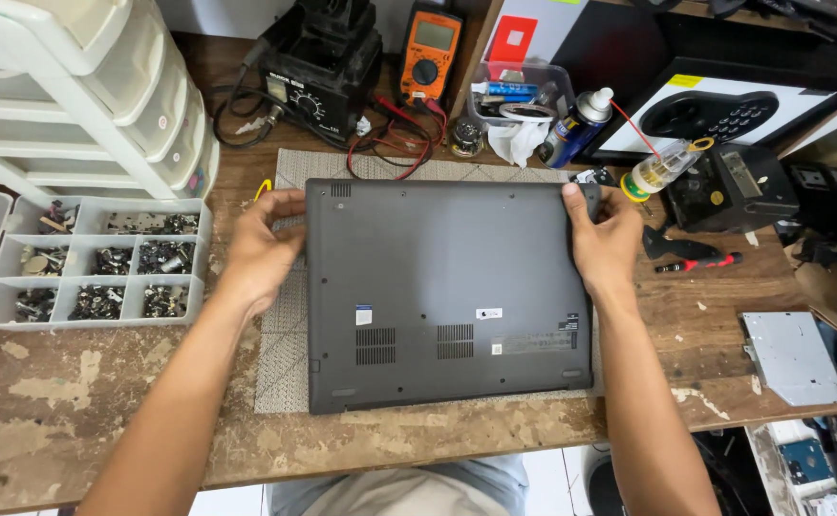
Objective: Disassembling a laptop by removing screws from the back panel and prying the case open with a tool.
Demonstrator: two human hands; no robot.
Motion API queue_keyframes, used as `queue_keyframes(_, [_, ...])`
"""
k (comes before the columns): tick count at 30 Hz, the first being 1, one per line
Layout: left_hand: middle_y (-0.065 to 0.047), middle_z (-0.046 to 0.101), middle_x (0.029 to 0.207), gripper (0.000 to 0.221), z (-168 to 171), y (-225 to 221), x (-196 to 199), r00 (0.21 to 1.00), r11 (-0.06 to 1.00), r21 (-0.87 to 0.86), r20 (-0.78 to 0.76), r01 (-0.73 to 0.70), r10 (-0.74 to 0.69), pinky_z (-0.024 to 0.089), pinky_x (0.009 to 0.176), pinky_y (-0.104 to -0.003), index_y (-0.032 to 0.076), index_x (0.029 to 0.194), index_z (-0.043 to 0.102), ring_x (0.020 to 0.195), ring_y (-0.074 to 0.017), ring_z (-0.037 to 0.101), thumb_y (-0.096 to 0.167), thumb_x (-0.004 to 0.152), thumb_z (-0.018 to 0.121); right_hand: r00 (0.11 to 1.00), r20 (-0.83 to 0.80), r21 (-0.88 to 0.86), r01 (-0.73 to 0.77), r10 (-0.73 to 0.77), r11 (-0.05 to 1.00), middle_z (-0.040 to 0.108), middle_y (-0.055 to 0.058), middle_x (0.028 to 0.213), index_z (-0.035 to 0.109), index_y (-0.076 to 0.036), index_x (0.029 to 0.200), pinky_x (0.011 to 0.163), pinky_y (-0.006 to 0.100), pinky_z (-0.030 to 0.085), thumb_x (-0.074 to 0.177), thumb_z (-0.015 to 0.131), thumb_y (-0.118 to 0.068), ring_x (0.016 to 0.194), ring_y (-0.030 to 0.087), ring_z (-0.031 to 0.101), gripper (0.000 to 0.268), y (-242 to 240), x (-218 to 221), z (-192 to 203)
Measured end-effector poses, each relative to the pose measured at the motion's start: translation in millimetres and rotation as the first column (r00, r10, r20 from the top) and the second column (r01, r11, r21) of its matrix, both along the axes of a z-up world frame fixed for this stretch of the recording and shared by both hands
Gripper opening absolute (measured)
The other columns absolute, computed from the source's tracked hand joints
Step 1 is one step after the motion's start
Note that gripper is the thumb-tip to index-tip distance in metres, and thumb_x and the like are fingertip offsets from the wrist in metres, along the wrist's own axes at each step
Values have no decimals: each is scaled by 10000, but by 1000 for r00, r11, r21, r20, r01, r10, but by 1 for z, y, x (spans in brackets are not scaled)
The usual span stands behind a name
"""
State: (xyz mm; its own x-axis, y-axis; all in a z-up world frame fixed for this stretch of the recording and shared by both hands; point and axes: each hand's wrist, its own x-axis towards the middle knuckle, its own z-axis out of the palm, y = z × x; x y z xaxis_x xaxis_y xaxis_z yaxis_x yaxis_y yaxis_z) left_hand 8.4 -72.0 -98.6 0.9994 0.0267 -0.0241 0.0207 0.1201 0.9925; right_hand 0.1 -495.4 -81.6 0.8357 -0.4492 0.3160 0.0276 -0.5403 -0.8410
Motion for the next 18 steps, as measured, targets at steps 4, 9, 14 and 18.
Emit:
queue_keyframes(4, [-270, 544, 1244, 608, 5, -4, -5, 1000, 1000, 17, -5, 23, -23, 543, 999, -463, -22, 1351, 565, 1167, -414, 635, -232, 784, 639, 993, 116, -7, -20, 21, 1000, 636, 93, 829, 677, 10, 1039, 640, 290, 484, 1030, 821, -264, 764, 160, 580, 309, 1, -8, 9])
queue_keyframes(9, [-286, 553, 1255, 591, 8, -4, -10, 1000, 998, 49, -12, 26, -25, 548, 1001, -482, -19, 1332, 579, 1176, -446, 637, -236, 785, 631, 976, 213, -3, -32, 32, 999, 625, 82, 848, 663, -12, 1079, 679, 294, 502, 1051, 805, -191, 785, 156, 579, 230, 0, -28, 26])
queue_keyframes(14, [-270, 589, 1261, 570, 10, -7, -9, 998, 990, 134, -52, 42, -36, 561, 1008, -490, 7, 1303, 607, 1161, -449, 655, -190, 781, 722, 955, 293, -29, -30, 37, 999, 602, 59, 852, 651, -25, 1090, 693, 286, 492, 1064, 788, -131, 794, 136, 558, 175, -4, -45, 37])
queue_keyframes(18, [-218, 654, 1133, 483, 7, -5, -6, 997, 975, 209, 1, 78, -80, 546, 975, -471, 11, 1236, 655, 1092, -367, 684, -70, 777, 779, 935, 354, -10, -34, 36, 999, 584, 61, 856, 636, -29, 1122, 698, 275, 492, 1072, 781, -141, 788, 134, 560, 191, -3, -60, 45])
